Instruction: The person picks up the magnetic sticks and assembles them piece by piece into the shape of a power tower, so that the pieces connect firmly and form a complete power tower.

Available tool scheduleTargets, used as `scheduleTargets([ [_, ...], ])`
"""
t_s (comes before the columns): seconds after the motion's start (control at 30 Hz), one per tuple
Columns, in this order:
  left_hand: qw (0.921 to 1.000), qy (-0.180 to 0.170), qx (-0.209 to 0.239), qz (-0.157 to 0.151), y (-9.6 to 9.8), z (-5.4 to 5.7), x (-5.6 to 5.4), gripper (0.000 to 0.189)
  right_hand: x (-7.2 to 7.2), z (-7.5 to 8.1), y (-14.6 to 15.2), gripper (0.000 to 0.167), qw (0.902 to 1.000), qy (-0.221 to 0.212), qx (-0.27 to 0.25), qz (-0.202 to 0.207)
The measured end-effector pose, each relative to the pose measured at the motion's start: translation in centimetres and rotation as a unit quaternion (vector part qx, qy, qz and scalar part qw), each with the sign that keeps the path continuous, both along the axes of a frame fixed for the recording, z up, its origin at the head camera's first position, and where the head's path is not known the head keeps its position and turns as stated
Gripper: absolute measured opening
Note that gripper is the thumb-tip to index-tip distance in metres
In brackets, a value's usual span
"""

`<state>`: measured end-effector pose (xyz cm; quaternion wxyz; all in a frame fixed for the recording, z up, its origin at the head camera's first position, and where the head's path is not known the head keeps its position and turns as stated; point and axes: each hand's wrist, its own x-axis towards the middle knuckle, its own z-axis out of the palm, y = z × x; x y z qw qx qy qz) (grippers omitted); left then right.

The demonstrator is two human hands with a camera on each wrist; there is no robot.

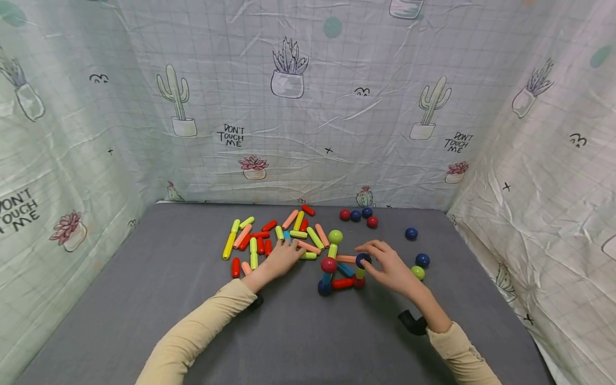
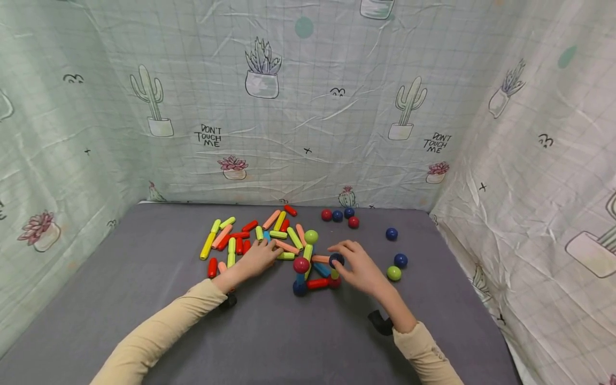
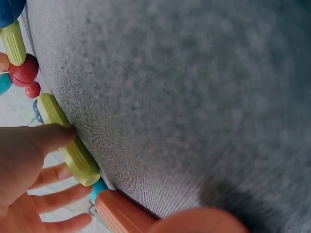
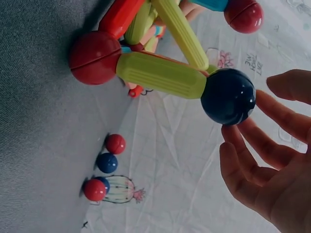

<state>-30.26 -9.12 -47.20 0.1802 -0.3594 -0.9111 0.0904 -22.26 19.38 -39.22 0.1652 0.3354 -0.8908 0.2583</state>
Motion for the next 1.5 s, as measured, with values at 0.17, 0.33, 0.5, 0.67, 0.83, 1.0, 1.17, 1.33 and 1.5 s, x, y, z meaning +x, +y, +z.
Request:
scheduleTargets([
  [0.17, 0.9998, -0.018, 0.004, -0.004, -0.1, 0.2, 0.2, 0.022, -0.1, -0.2, 0.2, 0.023, 0.9999, -0.002, 0.016, -0.002],
  [0.33, 0.9980, -0.029, 0.054, 0.012, 0.0, 1.4, 0.6, 0.026, -0.1, -0.2, 0.2, 0.024, 0.9997, -0.012, 0.022, -0.001],
  [0.5, 0.9882, -0.013, 0.153, 0.001, 0.9, 4.1, 1.2, 0.026, 0.0, -0.2, 0.3, 0.025, 0.9997, -0.011, 0.021, 0.006],
  [0.67, 0.9662, 0.009, 0.244, -0.083, 2.6, 6.7, 2.9, 0.020, -0.2, -0.4, 0.4, 0.025, 0.9996, -0.009, 0.022, 0.012],
  [0.83, 0.9340, -0.078, 0.311, -0.159, 4.3, 8.3, 5.1, 0.026, -0.3, -0.4, 0.5, 0.024, 0.9997, -0.006, 0.014, 0.017],
  [1.0, 0.8919, -0.173, 0.361, -0.210, 5.4, 9.0, 6.3, 0.026, -0.4, -0.7, 0.5, 0.024, 0.9998, -0.003, 0.012, 0.017],
  [1.17, 0.8999, -0.152, 0.325, -0.248, 6.1, 8.1, 6.1, 0.025, -0.4, -0.8, 0.5, 0.023, 0.9998, -0.003, 0.013, 0.012],
  [1.33, 0.9187, -0.090, 0.287, -0.256, 6.4, 7.2, 5.8, 0.026, -0.5, -0.9, 0.6, 0.023, 0.9998, -0.006, 0.012, 0.016],
  [1.5, 0.9439, -0.013, 0.217, -0.249, 6.7, 7.2, 5.9, 0.028, -0.7, -0.8, 0.9, 0.030, 0.9987, -0.035, -0.004, 0.036],
])
